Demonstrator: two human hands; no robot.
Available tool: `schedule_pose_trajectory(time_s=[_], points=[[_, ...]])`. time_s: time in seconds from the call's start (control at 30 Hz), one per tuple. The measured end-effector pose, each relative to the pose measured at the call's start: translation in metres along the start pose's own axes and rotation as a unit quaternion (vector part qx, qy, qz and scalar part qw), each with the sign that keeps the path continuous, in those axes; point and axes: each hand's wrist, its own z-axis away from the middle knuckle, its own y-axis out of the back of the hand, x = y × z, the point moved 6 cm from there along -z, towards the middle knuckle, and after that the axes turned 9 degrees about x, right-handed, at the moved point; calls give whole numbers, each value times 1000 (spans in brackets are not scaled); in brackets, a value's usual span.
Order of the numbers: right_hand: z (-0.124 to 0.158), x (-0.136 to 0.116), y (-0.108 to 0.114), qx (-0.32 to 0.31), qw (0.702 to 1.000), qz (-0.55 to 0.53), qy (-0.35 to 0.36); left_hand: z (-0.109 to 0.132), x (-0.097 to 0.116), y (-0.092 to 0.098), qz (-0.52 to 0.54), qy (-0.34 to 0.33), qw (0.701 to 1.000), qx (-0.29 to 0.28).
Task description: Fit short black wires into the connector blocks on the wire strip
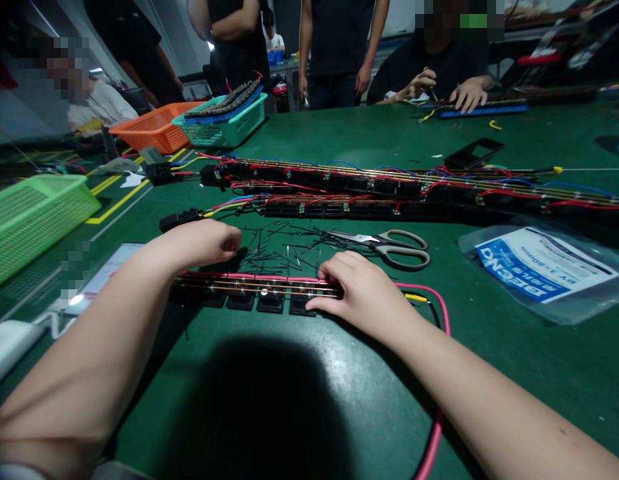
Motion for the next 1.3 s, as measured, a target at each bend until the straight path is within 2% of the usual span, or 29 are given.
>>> schedule_pose_trajectory(time_s=[0.17, 0.3, 0.4, 0.53, 0.67, 0.77, 1.0, 1.17, 1.3], points=[[0, 0, 0, -4, 1000, 5, -2, 6, -6, 10, -36, 42, 998, 26], [0, -1, 0, -8, 1000, 7, -4, 11, -8, 21, -22, 55, 996, 63], [1, -1, -1, -10, 1000, 7, -3, 17, -1, 30, 27, 25, 996, 83], [1, 1, -3, -14, 1000, 10, -1, 26, 28, 35, 126, -50, 987, 81], [1, 1, -4, -25, 1000, 16, -5, 29, 63, 27, 182, -97, 975, 79], [2, -1, -3, -32, 999, 23, 0, 26, 80, 17, 205, -103, 969, 94], [3, -12, 3, -13, 997, 61, 40, 20, 87, 4, 206, -80, 967, 129], [1, -16, 10, 17, 998, 43, 34, 20, 91, 4, 204, -81, 965, 141], [1, -15, 12, 37, 997, 60, 26, 22, 96, 6, 220, -108, 957, 154]])
